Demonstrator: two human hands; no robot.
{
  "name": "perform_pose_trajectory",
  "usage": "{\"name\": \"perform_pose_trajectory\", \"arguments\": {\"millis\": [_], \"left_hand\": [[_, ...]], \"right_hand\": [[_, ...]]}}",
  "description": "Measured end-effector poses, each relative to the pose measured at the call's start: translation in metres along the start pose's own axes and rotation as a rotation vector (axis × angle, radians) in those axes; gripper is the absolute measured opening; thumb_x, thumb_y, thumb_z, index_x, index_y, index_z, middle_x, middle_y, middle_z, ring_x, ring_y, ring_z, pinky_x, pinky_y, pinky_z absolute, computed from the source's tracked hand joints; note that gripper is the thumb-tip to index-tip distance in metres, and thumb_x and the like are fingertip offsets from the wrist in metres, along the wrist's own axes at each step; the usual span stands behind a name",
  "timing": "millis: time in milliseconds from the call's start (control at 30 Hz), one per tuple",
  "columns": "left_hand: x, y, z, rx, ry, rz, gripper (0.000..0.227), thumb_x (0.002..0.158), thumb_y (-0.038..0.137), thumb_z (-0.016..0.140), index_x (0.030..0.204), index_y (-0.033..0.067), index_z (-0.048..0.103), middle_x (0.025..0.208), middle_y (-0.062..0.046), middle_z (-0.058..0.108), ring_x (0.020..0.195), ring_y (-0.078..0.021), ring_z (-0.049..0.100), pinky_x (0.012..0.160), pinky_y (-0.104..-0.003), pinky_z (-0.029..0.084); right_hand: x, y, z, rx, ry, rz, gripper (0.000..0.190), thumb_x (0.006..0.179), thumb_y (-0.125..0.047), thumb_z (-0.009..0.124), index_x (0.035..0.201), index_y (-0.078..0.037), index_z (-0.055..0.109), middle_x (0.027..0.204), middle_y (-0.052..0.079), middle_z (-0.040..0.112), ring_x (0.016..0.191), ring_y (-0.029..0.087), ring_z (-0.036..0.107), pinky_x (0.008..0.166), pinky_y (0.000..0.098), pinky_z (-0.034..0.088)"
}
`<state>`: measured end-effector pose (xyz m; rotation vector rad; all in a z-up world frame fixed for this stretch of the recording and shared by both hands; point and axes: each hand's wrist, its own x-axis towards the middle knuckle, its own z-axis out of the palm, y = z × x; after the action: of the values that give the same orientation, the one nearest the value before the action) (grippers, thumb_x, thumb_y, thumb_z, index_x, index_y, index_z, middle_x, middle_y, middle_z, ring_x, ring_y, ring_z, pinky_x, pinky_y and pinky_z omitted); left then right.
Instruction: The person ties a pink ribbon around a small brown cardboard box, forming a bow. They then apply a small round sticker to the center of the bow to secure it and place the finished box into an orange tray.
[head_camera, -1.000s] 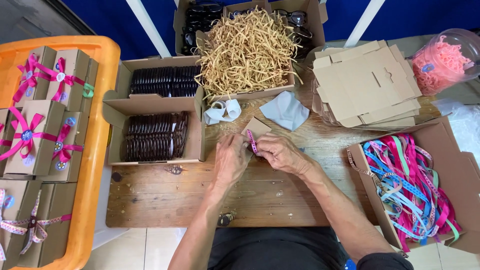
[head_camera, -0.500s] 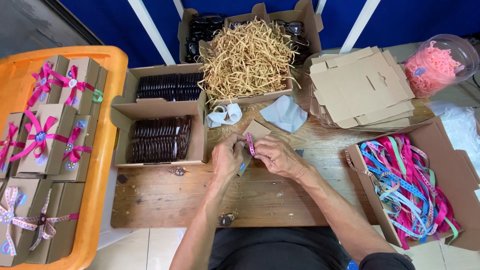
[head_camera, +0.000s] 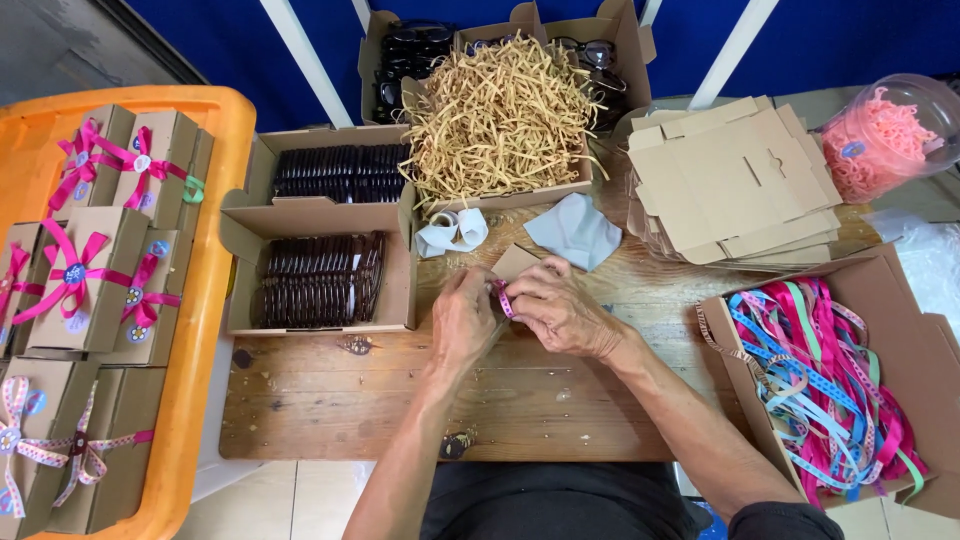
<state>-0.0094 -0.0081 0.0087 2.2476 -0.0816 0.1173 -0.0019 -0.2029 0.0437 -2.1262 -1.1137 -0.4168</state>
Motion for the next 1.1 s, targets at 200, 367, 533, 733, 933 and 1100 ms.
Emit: {"name": "perform_pose_trajectory", "arguments": {"millis": [200, 367, 533, 733, 933, 1100], "left_hand": [[0.000, -0.008, 0.003, 0.040, 0.081, 0.169, 0.023, 0.091, 0.005, 0.054, 0.100, 0.0211, 0.067, 0.087, -0.010, 0.062, 0.089, -0.0369, 0.067, 0.079, -0.045, 0.055], [0.003, -0.050, 0.028, -0.014, 0.155, 0.233, 0.025, 0.089, -0.002, 0.054, 0.098, 0.0177, 0.067, 0.084, -0.012, 0.061, 0.085, -0.0373, 0.066, 0.077, -0.045, 0.055], [0.003, -0.034, 0.014, -0.121, 0.188, 0.237, 0.027, 0.086, -0.006, 0.054, 0.096, 0.0148, 0.068, 0.083, -0.013, 0.065, 0.084, -0.0399, 0.067, 0.077, -0.047, 0.055], [0.011, -0.017, -0.010, -0.281, 0.072, 0.176, 0.020, 0.089, -0.002, 0.062, 0.097, 0.0116, 0.073, 0.085, -0.015, 0.071, 0.085, -0.0367, 0.070, 0.080, -0.044, 0.055], [0.011, -0.014, -0.020, -0.310, -0.062, 0.243, 0.012, 0.090, 0.004, 0.070, 0.097, 0.0126, 0.075, 0.086, -0.013, 0.073, 0.089, -0.0355, 0.072, 0.081, -0.044, 0.056], [0.011, -0.015, -0.018, -0.133, -0.117, 0.283, 0.010, 0.091, 0.007, 0.067, 0.098, 0.0130, 0.072, 0.084, -0.014, 0.072, 0.089, -0.0391, 0.071, 0.080, -0.048, 0.056]], "right_hand": [[0.010, -0.001, 0.003, 0.111, -0.065, 0.028, 0.020, 0.102, -0.021, 0.059, 0.083, -0.016, 0.058, 0.084, -0.002, 0.062, 0.089, 0.023, 0.063, 0.093, 0.0415, 0.044], [0.004, 0.005, 0.014, 0.210, -0.060, 0.098, 0.019, 0.103, -0.021, 0.058, 0.085, -0.016, 0.057, 0.081, 0.000, 0.057, 0.086, 0.024, 0.059, 0.090, 0.0413, 0.044], [0.005, 0.004, 0.017, 0.299, -0.050, 0.192, 0.022, 0.101, -0.020, 0.062, 0.082, -0.013, 0.053, 0.080, 0.003, 0.059, 0.084, 0.028, 0.061, 0.084, 0.0403, 0.046], [0.013, -0.007, 0.012, 0.200, -0.037, 0.213, 0.023, 0.101, -0.025, 0.061, 0.082, -0.014, 0.053, 0.075, 0.002, 0.054, 0.082, 0.026, 0.060, 0.084, 0.0375, 0.042], [0.009, -0.010, 0.012, 0.143, -0.022, 0.248, 0.018, 0.101, -0.025, 0.062, 0.086, -0.016, 0.055, 0.077, 0.000, 0.055, 0.084, 0.022, 0.060, 0.084, 0.0343, 0.039], [0.008, -0.011, 0.011, 0.219, 0.015, 0.298, 0.018, 0.099, -0.019, 0.064, 0.083, -0.014, 0.057, 0.077, 0.003, 0.057, 0.083, 0.026, 0.061, 0.083, 0.0353, 0.042]]}}
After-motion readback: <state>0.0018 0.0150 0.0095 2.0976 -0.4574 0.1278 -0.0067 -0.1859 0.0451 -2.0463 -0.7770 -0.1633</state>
